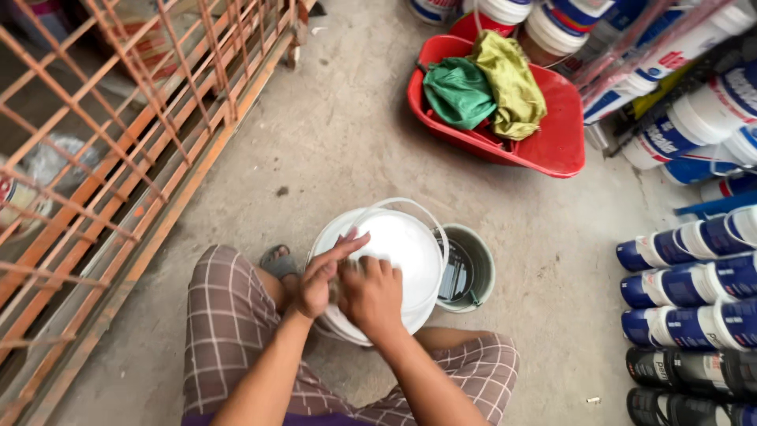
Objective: The person sits on the floor and wipes the exterior and lid of a white plastic bucket with a cloth. They dip the cloth into a smaller bucket of water and continue cleaning the surface of the large bucket.
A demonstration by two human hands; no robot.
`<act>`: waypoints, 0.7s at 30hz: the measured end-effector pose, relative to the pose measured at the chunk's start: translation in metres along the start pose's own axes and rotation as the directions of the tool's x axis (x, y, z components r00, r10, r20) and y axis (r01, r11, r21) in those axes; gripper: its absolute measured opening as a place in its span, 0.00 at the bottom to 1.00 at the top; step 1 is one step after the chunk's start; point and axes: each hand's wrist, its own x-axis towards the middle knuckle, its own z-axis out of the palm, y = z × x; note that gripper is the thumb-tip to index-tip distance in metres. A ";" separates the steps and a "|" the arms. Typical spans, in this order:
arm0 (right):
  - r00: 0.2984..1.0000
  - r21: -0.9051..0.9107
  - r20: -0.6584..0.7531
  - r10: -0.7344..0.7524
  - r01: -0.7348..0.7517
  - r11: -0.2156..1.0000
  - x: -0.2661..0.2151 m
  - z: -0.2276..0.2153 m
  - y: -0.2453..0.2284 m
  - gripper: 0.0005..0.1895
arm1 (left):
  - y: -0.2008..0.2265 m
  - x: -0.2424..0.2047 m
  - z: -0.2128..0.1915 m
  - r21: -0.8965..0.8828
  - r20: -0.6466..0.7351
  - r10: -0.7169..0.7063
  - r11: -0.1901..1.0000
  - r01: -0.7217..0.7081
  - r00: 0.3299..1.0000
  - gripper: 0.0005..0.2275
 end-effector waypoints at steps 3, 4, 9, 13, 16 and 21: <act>0.996 -0.006 -0.043 0.081 -0.082 0.997 0.037 0.003 -0.011 0.10 | -0.004 0.003 -0.016 -0.152 -0.094 -0.009 0.988 -0.005 0.996 0.29; 0.995 -0.005 -0.049 0.081 -0.082 0.997 0.031 -0.006 -0.007 0.10 | -0.006 0.002 -0.013 -0.147 -0.091 -0.004 0.989 -0.009 0.996 0.29; 0.998 0.141 0.036 -0.044 0.038 0.989 -0.018 -0.060 -0.001 0.19 | 0.000 -0.001 0.004 -0.390 -0.027 -0.025 0.921 0.013 0.999 0.31; 0.998 -0.003 0.045 -0.052 0.052 0.999 0.010 -0.022 0.008 0.17 | 0.005 -0.004 0.003 -0.301 -0.055 -0.015 0.954 -0.002 0.998 0.30; 0.999 0.096 0.005 0.038 -0.039 0.995 0.040 -0.019 0.000 0.16 | 0.005 -0.004 -0.006 -0.169 -0.136 0.028 0.984 -0.051 0.990 0.30; 0.889 0.224 0.457 -0.038 -0.074 0.972 0.032 -0.092 -0.011 0.35 | 0.004 -0.013 0.000 -0.334 -0.033 -0.028 0.942 0.015 0.999 0.29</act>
